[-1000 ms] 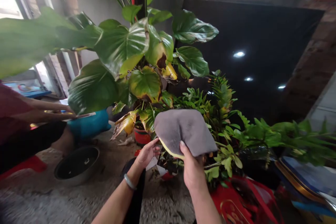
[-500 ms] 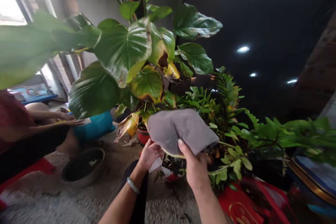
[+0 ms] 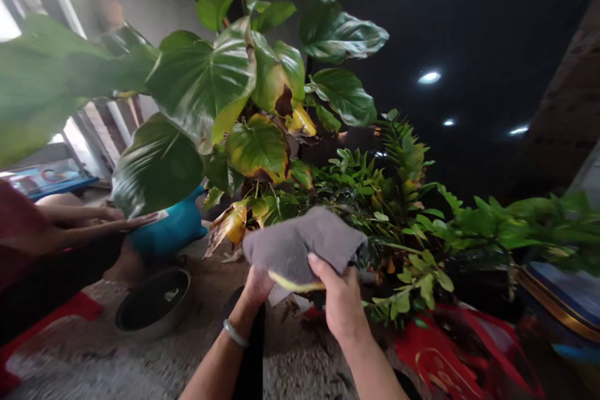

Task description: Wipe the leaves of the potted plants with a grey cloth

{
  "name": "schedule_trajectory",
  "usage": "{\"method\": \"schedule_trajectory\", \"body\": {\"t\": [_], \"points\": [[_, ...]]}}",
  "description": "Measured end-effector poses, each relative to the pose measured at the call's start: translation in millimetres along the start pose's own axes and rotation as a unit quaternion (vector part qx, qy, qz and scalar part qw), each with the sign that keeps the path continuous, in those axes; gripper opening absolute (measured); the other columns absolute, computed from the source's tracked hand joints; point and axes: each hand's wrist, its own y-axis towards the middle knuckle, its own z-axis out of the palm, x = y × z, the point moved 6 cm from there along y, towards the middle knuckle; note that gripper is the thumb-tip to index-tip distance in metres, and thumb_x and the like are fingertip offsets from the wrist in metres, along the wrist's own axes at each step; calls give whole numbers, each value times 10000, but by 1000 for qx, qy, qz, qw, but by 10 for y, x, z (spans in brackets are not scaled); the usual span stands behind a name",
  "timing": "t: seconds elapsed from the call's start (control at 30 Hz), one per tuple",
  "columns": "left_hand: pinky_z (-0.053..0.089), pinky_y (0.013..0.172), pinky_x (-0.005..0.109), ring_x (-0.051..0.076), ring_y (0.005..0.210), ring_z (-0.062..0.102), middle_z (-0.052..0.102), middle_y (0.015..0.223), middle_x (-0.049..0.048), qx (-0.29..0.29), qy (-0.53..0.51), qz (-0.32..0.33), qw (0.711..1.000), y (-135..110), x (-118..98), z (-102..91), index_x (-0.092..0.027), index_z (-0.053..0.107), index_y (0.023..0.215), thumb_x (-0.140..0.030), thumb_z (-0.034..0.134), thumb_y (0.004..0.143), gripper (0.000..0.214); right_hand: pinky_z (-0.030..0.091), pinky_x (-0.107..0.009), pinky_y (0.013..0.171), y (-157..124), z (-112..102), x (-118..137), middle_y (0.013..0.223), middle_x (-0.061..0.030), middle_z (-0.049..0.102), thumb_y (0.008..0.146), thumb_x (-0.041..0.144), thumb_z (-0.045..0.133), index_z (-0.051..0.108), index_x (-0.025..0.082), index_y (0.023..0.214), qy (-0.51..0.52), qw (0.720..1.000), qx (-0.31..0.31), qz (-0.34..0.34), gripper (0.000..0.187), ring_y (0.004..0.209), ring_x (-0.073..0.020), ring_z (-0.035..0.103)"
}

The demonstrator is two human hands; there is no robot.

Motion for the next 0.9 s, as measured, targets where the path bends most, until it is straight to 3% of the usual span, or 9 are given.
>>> {"method": "schedule_trajectory", "body": {"t": [0.13,0.23,0.3,0.37,0.47,0.6,0.73,0.8,0.9], "points": [[471,671,331,218,690,633,708,780,124,29,1,-13,999,-77,19,66,-121,711,816,-585,484,830,518,467,-304,444,156,222,-176,749,-51,734,479,327,825,682,185,730,-33,997,-20,61,322,640,-229,647],[481,763,376,273,809,657,723,822,127,22,8,-9,1000,-101,-14,40,-135,719,884,-623,515,789,538,387,-289,355,-31,-7,-572,566,-35,667,467,326,830,622,196,585,-98,985,-39,139,272,502,-213,588],[481,782,377,271,820,657,722,820,115,-8,-1,2,1000,-94,-63,-25,-137,715,918,-605,501,802,527,438,-310,402,-207,-211,-708,562,-34,668,468,346,830,626,198,570,-128,978,-42,158,272,552,-235,620],[482,759,359,239,764,645,711,804,102,-38,-6,13,999,-85,-115,-91,-131,708,927,-568,489,824,500,524,-363,558,-312,-285,-644,660,-55,719,470,359,828,674,185,635,-121,983,-18,140,285,694,-272,669],[479,712,340,216,712,621,694,754,82,-50,-12,33,998,-90,-176,-124,-136,702,934,-520,494,839,447,510,-416,829,-248,-109,-243,860,-76,764,491,357,829,721,177,801,-63,997,29,42,375,917,-298,671],[476,654,326,204,675,608,671,706,86,-31,7,27,999,-119,-144,-61,-136,701,872,-529,517,823,437,524,-370,760,57,194,86,897,-45,757,503,346,834,694,205,829,-30,999,0,-29,382,898,-274,667],[474,632,315,195,667,605,677,779,89,-84,54,55,994,-99,-145,-150,-155,684,904,-558,546,787,441,415,-302,399,89,149,-317,592,-6,668,473,260,825,606,230,625,-43,994,-56,85,268,550,-221,604],[469,639,286,174,683,598,675,814,48,-157,64,103,980,-71,-229,-306,-213,656,959,-514,551,795,359,356,-287,354,-73,-7,-538,481,6,593,476,237,811,570,232,527,-67,989,-63,117,246,465,-202,551],[452,666,244,151,735,598,660,810,1,-209,77,123,967,5,-300,-483,-275,622,1013,-437,529,825,265,447,-310,452,-350,-257,-668,528,-20,642,480,259,798,616,211,515,-107,982,-60,143,192,556,-223,606]]}}
